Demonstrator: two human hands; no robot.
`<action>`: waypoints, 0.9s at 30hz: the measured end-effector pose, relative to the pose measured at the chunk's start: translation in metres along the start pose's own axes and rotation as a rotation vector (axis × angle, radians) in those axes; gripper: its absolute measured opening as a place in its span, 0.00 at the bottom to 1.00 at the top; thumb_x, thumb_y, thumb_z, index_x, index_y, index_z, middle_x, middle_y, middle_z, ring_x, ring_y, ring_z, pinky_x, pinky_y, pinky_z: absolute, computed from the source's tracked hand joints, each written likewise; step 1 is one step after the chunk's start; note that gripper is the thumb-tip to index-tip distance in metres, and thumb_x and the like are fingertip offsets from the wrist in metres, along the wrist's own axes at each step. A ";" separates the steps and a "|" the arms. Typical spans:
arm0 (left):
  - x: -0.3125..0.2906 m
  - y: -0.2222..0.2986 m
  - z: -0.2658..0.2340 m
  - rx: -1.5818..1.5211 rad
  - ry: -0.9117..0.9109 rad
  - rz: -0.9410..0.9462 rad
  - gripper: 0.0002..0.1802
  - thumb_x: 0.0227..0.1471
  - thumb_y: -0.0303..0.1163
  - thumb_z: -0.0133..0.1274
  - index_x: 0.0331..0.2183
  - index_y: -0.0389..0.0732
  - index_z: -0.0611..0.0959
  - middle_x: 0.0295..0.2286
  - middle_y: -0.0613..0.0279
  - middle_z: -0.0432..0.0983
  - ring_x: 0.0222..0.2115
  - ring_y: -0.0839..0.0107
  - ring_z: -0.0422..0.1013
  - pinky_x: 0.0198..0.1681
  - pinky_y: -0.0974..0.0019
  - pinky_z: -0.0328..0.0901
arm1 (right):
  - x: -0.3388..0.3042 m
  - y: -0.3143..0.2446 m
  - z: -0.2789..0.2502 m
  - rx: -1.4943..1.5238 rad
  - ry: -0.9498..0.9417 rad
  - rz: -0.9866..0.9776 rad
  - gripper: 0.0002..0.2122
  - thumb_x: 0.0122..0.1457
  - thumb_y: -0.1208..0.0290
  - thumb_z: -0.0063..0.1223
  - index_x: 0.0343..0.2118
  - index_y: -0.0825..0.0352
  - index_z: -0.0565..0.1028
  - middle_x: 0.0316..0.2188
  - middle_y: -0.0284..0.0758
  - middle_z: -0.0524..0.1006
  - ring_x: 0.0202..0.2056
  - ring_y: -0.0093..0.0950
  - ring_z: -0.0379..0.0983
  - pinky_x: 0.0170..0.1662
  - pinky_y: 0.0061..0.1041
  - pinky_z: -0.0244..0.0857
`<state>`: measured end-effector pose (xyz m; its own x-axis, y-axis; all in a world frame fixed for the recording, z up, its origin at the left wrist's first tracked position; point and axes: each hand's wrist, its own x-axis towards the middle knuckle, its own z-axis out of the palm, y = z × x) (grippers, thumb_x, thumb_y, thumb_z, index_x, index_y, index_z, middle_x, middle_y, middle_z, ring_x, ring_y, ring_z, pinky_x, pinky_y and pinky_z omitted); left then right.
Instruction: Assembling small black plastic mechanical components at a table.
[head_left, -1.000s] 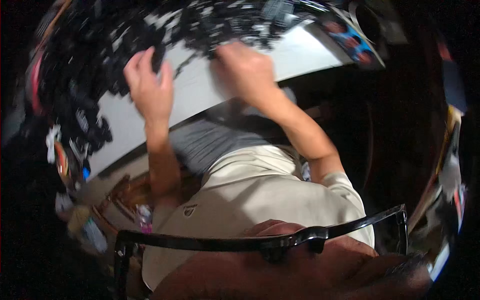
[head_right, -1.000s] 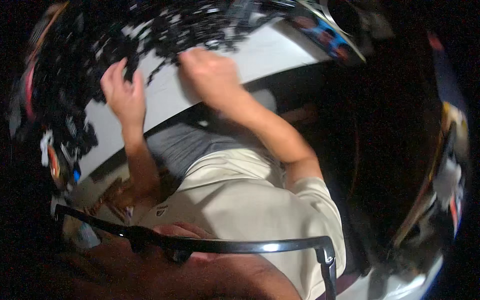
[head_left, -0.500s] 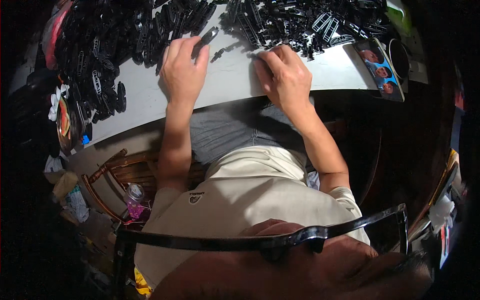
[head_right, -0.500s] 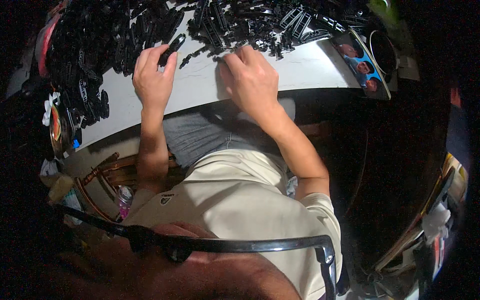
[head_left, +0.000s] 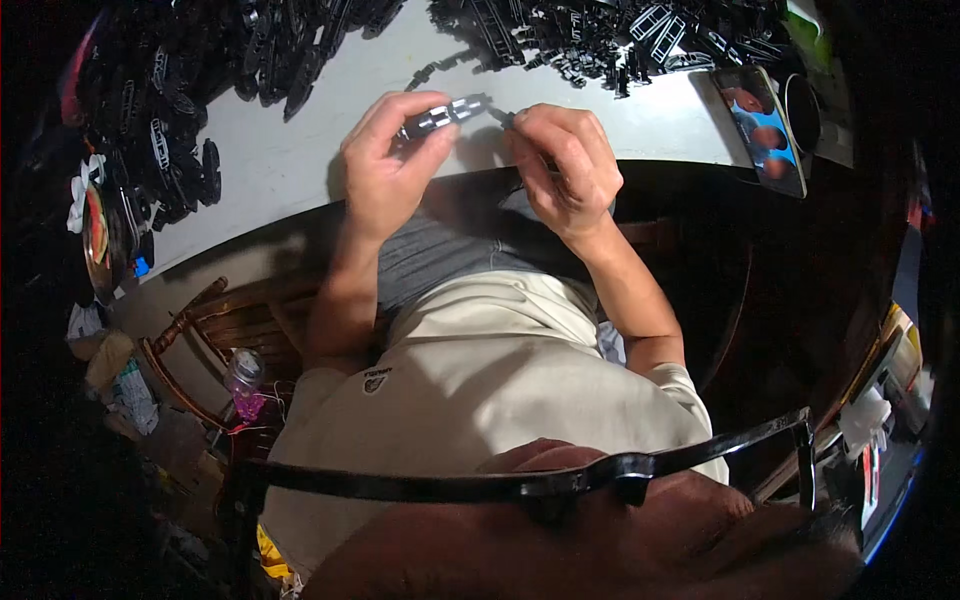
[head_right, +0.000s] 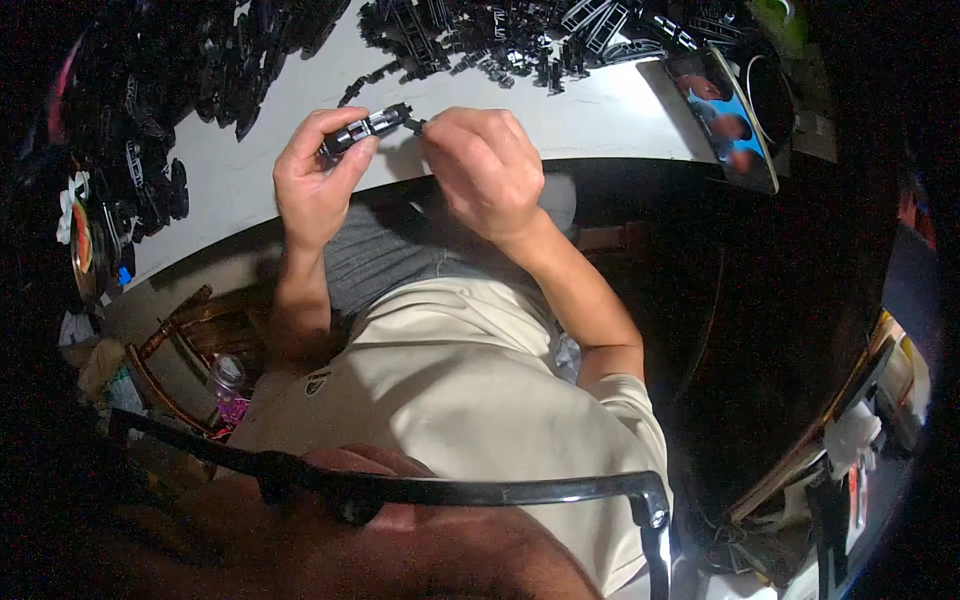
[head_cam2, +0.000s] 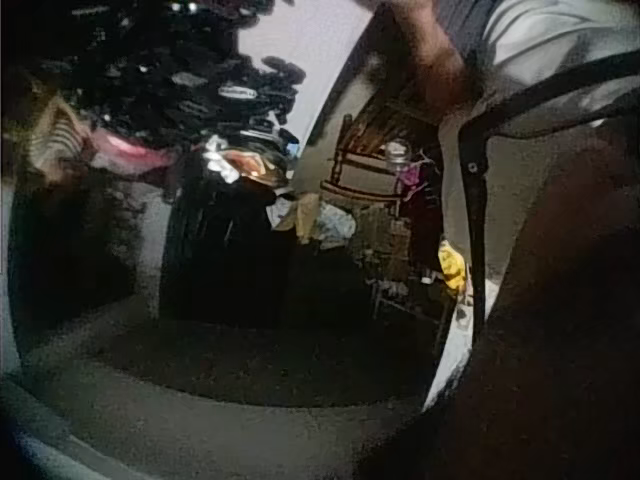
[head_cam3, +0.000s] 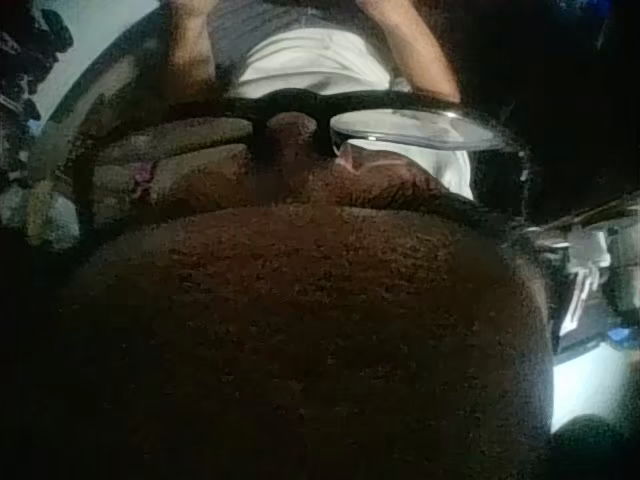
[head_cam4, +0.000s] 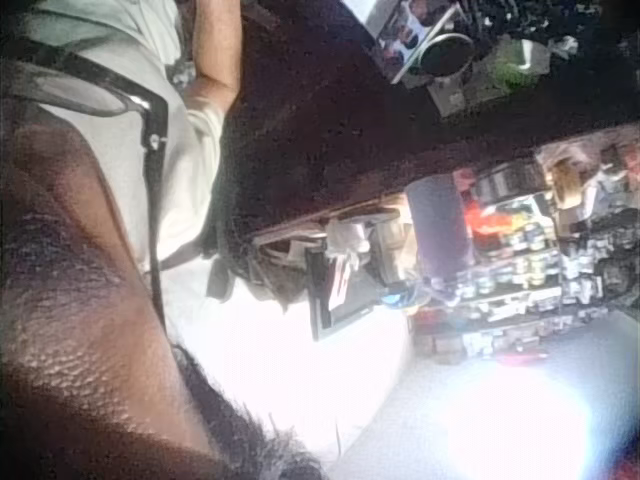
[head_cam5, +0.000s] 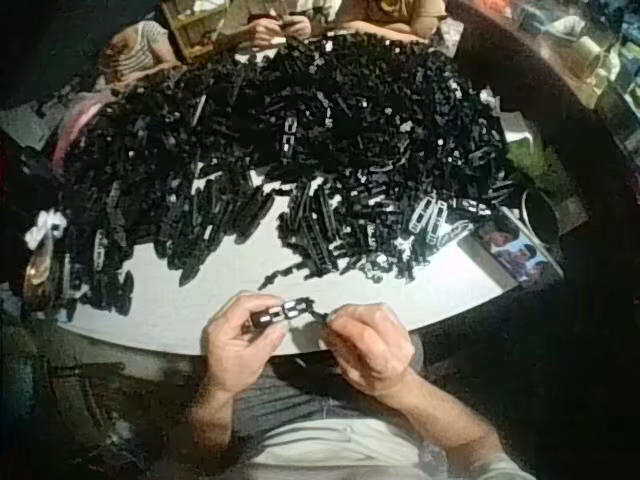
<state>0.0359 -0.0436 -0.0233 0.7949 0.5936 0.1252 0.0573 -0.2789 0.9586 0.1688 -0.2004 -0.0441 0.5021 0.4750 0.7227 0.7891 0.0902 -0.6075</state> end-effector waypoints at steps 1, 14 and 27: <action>0.002 0.000 -0.001 0.057 -0.038 0.066 0.14 0.51 0.22 0.65 0.42 0.37 0.85 0.35 0.61 0.83 0.34 0.74 0.77 0.39 0.71 0.71 | 0.000 -0.001 0.001 -0.002 -0.006 0.007 0.16 0.43 0.85 0.69 0.38 0.68 0.81 0.35 0.37 0.82 0.32 0.35 0.77 0.35 0.29 0.71; 0.010 0.000 -0.028 0.025 -0.435 -0.149 0.16 0.57 0.21 0.61 0.48 0.34 0.83 0.43 0.61 0.82 0.44 0.76 0.75 0.50 0.71 0.69 | 0.014 -0.003 -0.002 0.189 -0.220 0.090 0.14 0.43 0.82 0.70 0.35 0.64 0.83 0.34 0.34 0.82 0.33 0.33 0.78 0.36 0.29 0.73; 0.018 0.000 -0.031 0.032 -0.481 -0.034 0.15 0.56 0.24 0.60 0.47 0.38 0.84 0.38 0.63 0.81 0.35 0.79 0.75 0.39 0.72 0.71 | 0.010 0.001 0.000 0.143 -0.309 -0.040 0.19 0.40 0.83 0.69 0.39 0.64 0.83 0.37 0.34 0.81 0.34 0.32 0.78 0.35 0.29 0.73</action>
<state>0.0316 -0.0098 -0.0134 0.9810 0.1885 -0.0453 0.1001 -0.2928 0.9509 0.1750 -0.1957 -0.0376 0.3239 0.7092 0.6262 0.7375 0.2254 -0.6367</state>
